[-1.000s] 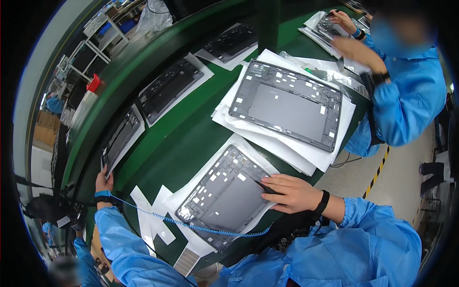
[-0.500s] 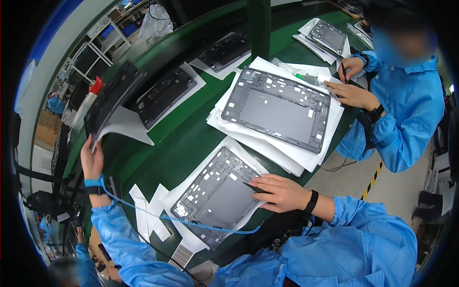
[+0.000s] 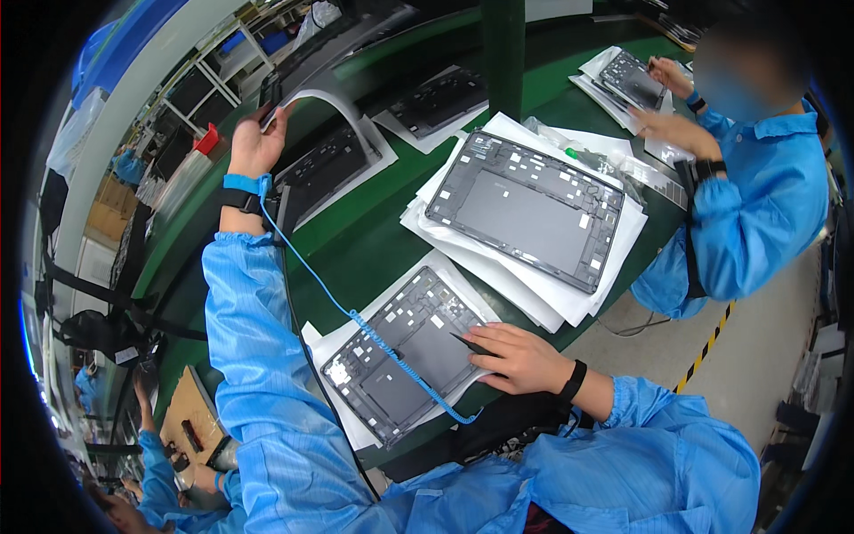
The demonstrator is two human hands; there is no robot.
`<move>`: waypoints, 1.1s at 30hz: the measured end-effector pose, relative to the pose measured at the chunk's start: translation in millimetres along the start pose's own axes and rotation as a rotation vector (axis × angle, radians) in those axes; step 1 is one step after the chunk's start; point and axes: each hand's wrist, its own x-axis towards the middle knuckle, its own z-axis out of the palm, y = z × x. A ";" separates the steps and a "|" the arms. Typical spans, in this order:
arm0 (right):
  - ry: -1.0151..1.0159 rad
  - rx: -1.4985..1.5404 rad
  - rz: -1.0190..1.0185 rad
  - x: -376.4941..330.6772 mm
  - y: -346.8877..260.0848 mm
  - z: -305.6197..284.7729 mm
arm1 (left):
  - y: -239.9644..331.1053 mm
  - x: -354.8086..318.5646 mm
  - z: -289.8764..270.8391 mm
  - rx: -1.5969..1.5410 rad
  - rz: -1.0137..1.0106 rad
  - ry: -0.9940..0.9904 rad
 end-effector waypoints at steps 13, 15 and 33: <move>-0.035 -0.016 0.036 1.4 0.0 -1.7 | -30.1 -18.0 -225.7 0.214 0.008 0.388; -0.040 -0.015 0.032 1.4 0.2 -1.6 | -36.6 -22.9 -225.5 0.278 0.000 0.454; -0.005 0.009 0.028 2.1 0.8 -2.5 | -22.8 28.4 -270.9 1.793 -0.307 0.601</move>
